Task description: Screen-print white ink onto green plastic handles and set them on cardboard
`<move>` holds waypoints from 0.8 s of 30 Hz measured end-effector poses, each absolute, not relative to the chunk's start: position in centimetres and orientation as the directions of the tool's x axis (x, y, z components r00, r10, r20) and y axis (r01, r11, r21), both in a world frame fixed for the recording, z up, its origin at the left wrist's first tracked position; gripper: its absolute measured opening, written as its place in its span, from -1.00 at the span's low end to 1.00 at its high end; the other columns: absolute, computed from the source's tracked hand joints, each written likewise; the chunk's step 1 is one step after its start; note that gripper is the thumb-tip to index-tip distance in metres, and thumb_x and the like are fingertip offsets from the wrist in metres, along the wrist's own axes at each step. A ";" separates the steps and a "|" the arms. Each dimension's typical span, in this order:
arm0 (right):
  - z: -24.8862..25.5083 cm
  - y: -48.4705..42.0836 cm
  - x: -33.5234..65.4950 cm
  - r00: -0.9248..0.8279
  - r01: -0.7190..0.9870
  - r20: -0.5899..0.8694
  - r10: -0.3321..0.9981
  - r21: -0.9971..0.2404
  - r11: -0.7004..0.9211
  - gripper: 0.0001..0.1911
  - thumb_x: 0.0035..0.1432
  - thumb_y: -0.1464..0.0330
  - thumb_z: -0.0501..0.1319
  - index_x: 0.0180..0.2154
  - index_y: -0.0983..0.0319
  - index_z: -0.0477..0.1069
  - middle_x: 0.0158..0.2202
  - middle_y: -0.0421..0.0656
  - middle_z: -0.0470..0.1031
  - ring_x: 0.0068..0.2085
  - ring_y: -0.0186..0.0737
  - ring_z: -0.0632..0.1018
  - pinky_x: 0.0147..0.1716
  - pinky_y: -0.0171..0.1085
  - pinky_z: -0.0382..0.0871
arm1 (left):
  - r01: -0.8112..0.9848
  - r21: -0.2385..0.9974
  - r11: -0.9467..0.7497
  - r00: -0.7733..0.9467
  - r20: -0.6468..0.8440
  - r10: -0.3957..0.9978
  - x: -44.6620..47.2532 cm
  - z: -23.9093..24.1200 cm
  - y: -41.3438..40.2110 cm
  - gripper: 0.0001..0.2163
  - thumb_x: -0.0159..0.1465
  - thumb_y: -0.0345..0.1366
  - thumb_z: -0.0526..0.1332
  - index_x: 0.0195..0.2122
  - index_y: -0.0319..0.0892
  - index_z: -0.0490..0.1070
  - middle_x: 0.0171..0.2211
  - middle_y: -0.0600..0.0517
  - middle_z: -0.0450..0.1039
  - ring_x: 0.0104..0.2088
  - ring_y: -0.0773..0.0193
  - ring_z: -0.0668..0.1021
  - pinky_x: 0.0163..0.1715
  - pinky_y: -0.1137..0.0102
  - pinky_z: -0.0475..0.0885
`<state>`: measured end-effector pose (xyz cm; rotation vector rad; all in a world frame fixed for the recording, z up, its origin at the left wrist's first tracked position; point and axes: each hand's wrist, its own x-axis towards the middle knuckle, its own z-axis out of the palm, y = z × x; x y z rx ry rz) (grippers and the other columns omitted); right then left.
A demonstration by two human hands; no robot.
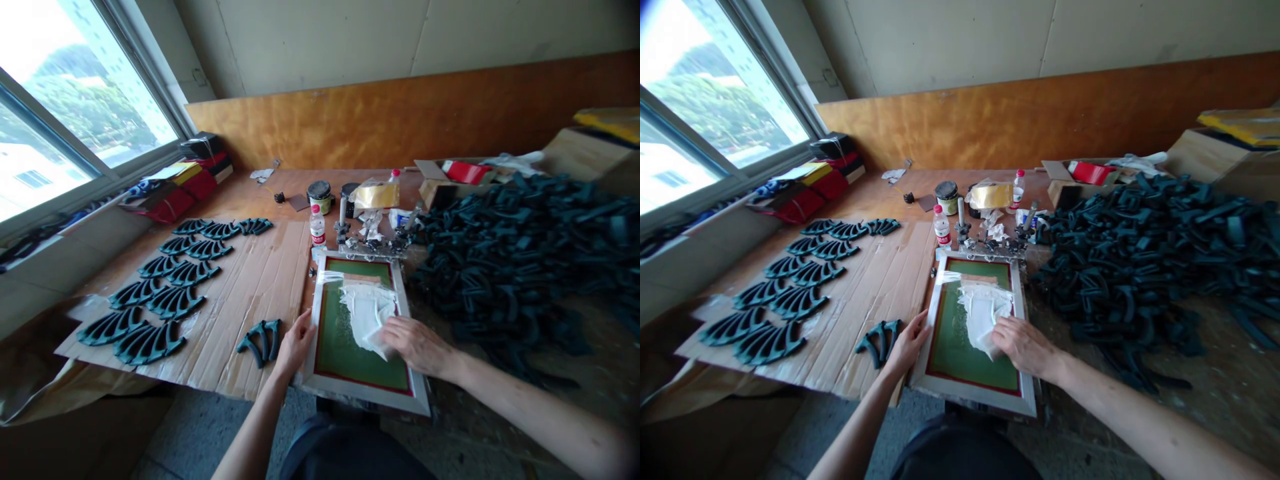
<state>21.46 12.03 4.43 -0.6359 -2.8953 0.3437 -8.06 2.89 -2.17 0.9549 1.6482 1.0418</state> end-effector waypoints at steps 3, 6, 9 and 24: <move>5.0 12.5 21.5 -0.884 0.425 0.075 0.461 -0.282 0.860 -0.80 0.12 0.56 0.07 -0.37 0.21 0.41 -0.38 -0.15 0.45 -0.27 -0.17 0.42 -0.24 -0.23 0.29 | 0.091 0.939 0.330 -0.287 -0.293 0.912 -7.9 -2.0 2.9 -0.50 0.14 -0.11 0.27 0.11 -0.11 0.41 -0.44 0.05 0.50 -0.32 0.18 0.52 -0.23 0.38 0.39; 3.9 11.9 21.0 -0.821 0.473 0.245 0.516 -0.215 0.855 -0.71 0.14 0.58 0.01 -0.27 0.24 0.46 -0.30 -0.08 0.49 -0.19 -0.13 0.44 -0.18 -0.19 0.32 | 0.037 0.935 0.354 -0.290 -0.329 0.899 -7.9 -1.7 3.0 -0.47 0.10 -0.11 0.31 0.11 -0.12 0.41 -0.46 0.06 0.49 -0.38 0.20 0.51 -0.30 0.39 0.39; 2.5 10.3 21.5 -0.830 0.391 0.368 0.419 -0.153 0.908 -0.63 0.15 0.60 -0.03 -0.15 0.28 0.48 -0.21 -0.01 0.51 -0.11 -0.10 0.45 -0.12 -0.16 0.35 | 0.020 0.929 0.369 -0.276 -0.349 0.895 -8.0 -1.6 3.0 -0.43 0.08 -0.10 0.32 0.13 -0.15 0.38 -0.50 0.08 0.46 -0.46 0.24 0.48 -0.41 0.42 0.36; 10.5 22.6 23.0 -0.317 0.781 0.464 0.827 -0.367 0.505 -0.59 0.26 0.18 0.11 0.08 0.20 0.36 -0.22 -0.08 0.49 -0.26 -0.15 0.51 -0.25 -0.23 0.38 | -0.157 0.957 0.243 -0.220 -0.274 0.936 -8.1 9.4 5.4 -0.49 0.19 0.13 0.15 -0.09 -0.22 0.51 -0.42 0.03 0.48 -0.48 0.33 0.47 -0.50 0.48 0.35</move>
